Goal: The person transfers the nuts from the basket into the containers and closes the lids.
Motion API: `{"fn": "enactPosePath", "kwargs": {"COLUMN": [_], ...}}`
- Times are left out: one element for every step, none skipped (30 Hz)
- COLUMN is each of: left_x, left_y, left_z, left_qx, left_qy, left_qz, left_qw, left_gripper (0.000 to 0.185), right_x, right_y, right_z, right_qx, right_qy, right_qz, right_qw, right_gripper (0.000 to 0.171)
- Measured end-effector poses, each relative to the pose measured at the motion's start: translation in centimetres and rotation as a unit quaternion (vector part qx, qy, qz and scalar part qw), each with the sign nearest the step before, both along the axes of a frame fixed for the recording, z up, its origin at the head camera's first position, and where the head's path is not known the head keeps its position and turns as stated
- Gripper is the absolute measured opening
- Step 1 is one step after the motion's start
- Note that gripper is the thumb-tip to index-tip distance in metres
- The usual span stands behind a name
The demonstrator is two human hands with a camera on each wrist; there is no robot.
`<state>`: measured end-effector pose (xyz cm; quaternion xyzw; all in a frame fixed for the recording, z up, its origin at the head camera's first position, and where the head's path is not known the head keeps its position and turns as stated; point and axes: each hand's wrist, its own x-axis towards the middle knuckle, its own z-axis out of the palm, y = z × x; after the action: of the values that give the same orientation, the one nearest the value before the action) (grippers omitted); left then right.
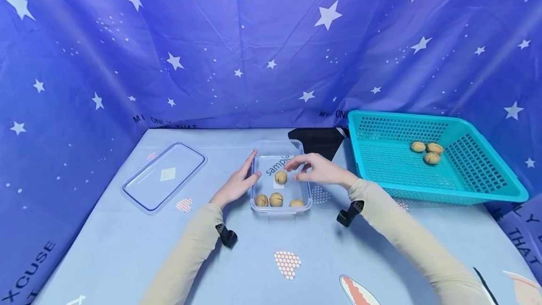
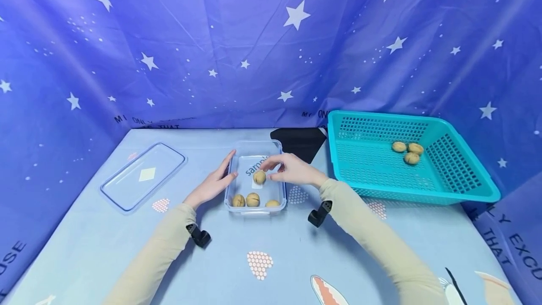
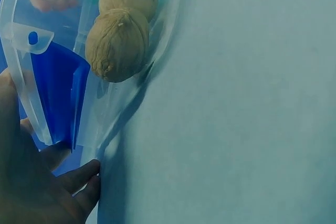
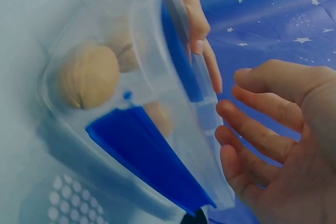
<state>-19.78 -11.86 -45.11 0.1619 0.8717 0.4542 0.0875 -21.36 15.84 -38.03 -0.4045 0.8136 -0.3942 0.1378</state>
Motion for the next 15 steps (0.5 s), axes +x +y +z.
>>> {"fn": "enactPosePath", "kwargs": {"left_x": [0.0, 0.0, 0.0, 0.0, 0.0, 0.0, 0.0, 0.0, 0.0, 0.0, 0.0, 0.1, 0.1, 0.1, 0.2], "left_y": [-0.1, -0.1, -0.2, -0.2, -0.2, -0.2, -0.2, -0.2, -0.2, -0.2, -0.1, -0.1, -0.1, -0.1, -0.1], "left_z": [0.1, 0.2, 0.2, 0.2, 0.2, 0.2, 0.2, 0.2, 0.2, 0.1, 0.2, 0.2, 0.3, 0.3, 0.3], "left_qx": [0.002, 0.004, 0.004, 0.003, 0.001, 0.0, -0.003, -0.005, -0.006, -0.007, -0.006, -0.006, -0.005, -0.004, -0.004], "left_qy": [0.001, 0.001, 0.001, 0.002, 0.002, 0.003, 0.003, 0.002, 0.001, 0.001, 0.0, -0.001, -0.002, -0.002, -0.002], "left_qz": [0.002, 0.002, 0.003, 0.002, 0.0, -0.001, -0.002, -0.002, 0.0, 0.0, 0.002, 0.004, 0.004, 0.004, 0.004], "left_qw": [1.0, 1.0, 1.0, 1.0, 1.0, 1.0, 1.0, 1.0, 1.0, 1.0, 1.0, 1.0, 1.0, 1.0, 1.0], "left_gripper": [0.07, 0.07, 0.069, 0.069, 0.069, 0.069, 0.069, 0.069, 0.069, 0.069, 0.069, 0.069, 0.069, 0.068, 0.068], "right_x": [0.0, -0.1, -0.1, -0.1, -0.2, -0.2, -0.3, -0.3, -0.4, -0.6, -0.7, -0.7, -0.8, -0.8, -0.9], "right_y": [0.2, 0.3, 0.5, 0.8, 1.1, 1.4, 1.8, 2.1, 2.5, 2.8, 3.1, 3.4, 3.7, 3.9, 4.1], "right_z": [0.2, 0.5, 0.8, 1.0, 1.3, 1.6, 1.9, 2.3, 2.7, 3.1, 3.5, 4.0, 4.5, 4.9, 5.3], "right_qx": [0.0, 0.0, 0.001, 0.003, 0.003, 0.004, 0.004, 0.003, 0.003, 0.003, 0.004, 0.007, 0.01, 0.014, 0.02], "right_qy": [0.004, 0.007, 0.009, 0.012, 0.016, 0.018, 0.016, 0.017, 0.017, 0.015, 0.015, 0.014, 0.015, 0.018, 0.02], "right_qz": [-0.007, -0.014, -0.021, -0.028, -0.034, -0.043, -0.052, -0.06, -0.069, -0.079, -0.088, -0.097, -0.104, -0.111, -0.117], "right_qw": [1.0, 1.0, 1.0, 1.0, 0.999, 0.999, 0.999, 0.998, 0.997, 0.997, 0.996, 0.995, 0.994, 0.994, 0.993], "right_gripper": [0.031, 0.031, 0.03, 0.029, 0.029, 0.029, 0.028, 0.028, 0.028, 0.027, 0.027, 0.027, 0.026, 0.026, 0.026]}}
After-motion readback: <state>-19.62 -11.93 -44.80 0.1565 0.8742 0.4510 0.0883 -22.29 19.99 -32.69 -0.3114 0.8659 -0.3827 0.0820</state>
